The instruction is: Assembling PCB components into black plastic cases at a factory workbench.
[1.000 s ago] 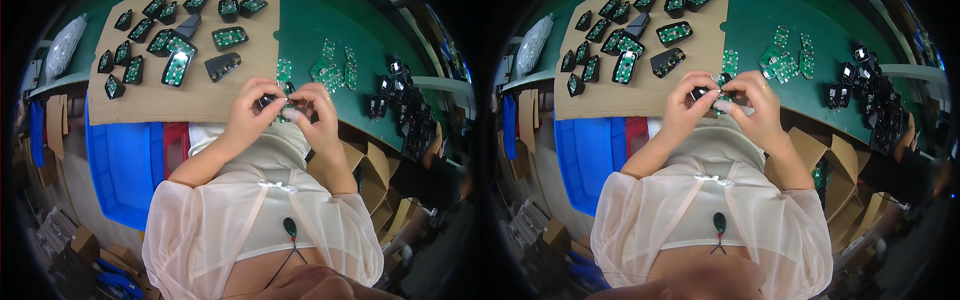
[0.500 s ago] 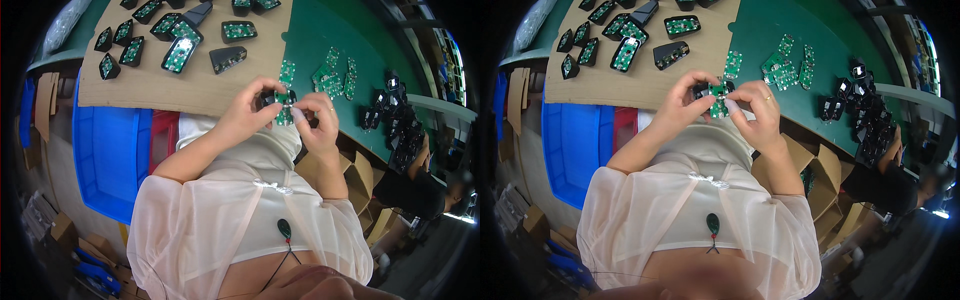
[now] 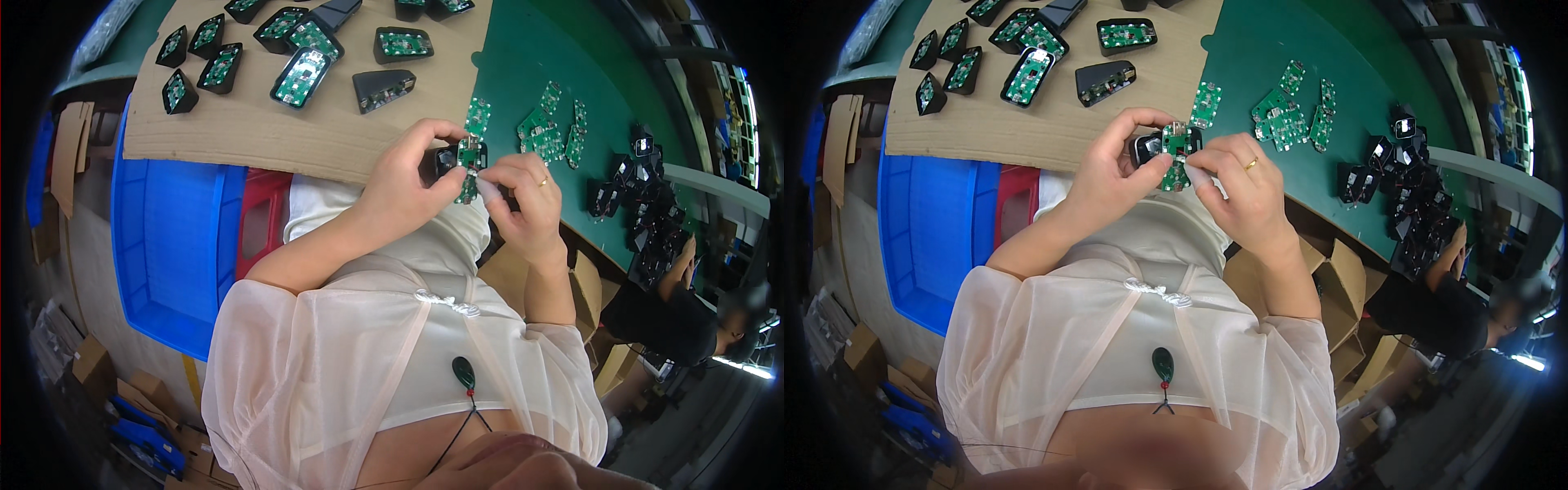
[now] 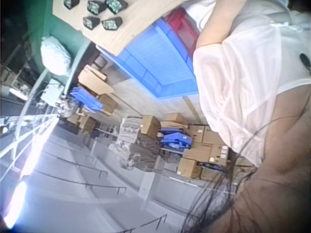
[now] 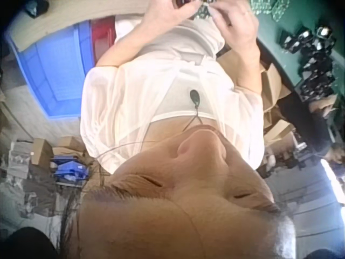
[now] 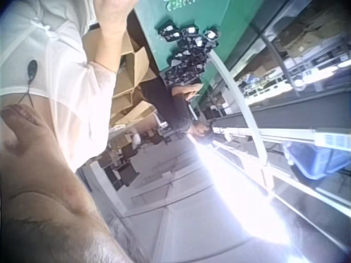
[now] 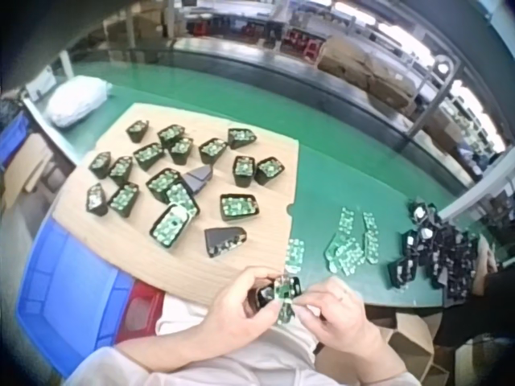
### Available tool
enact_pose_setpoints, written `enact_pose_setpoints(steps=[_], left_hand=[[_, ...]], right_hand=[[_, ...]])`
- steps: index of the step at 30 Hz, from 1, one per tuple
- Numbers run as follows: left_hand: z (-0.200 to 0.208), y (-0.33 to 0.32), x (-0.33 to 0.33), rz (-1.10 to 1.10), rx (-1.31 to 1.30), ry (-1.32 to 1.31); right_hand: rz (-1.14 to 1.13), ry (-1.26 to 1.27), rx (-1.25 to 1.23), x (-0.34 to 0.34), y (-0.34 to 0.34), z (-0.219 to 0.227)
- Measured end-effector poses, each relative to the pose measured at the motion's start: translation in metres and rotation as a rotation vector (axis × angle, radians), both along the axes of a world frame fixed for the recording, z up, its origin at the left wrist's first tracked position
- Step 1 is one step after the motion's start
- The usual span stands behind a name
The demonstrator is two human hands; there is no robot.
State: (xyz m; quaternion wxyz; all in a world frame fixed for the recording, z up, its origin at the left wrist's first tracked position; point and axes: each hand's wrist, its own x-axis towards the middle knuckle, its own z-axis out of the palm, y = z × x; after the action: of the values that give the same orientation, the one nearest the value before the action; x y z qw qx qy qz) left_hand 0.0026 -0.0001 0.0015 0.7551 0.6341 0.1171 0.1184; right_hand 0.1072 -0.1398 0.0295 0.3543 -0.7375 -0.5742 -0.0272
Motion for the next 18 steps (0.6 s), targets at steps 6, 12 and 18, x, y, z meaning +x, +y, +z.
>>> enact_pose_setpoints(steps=[6, 12, 18], left_hand=[[-0.0021, -0.0023, 0.0006, 0.078, 0.012, -0.031], [-0.0016, -0.0030, 0.0011, 0.096, 0.087, -0.049], [-0.0016, -0.0027, 0.0013, 0.116, 0.229, -0.084]], right_hand=[[-0.001, -0.028, -0.017, -0.0010, 0.0001, 0.0011], [-0.013, -0.057, -0.019, -0.0011, 0.0004, 0.0023], [-0.005, -0.076, -0.040, -0.0017, 0.0000, 0.0029]])
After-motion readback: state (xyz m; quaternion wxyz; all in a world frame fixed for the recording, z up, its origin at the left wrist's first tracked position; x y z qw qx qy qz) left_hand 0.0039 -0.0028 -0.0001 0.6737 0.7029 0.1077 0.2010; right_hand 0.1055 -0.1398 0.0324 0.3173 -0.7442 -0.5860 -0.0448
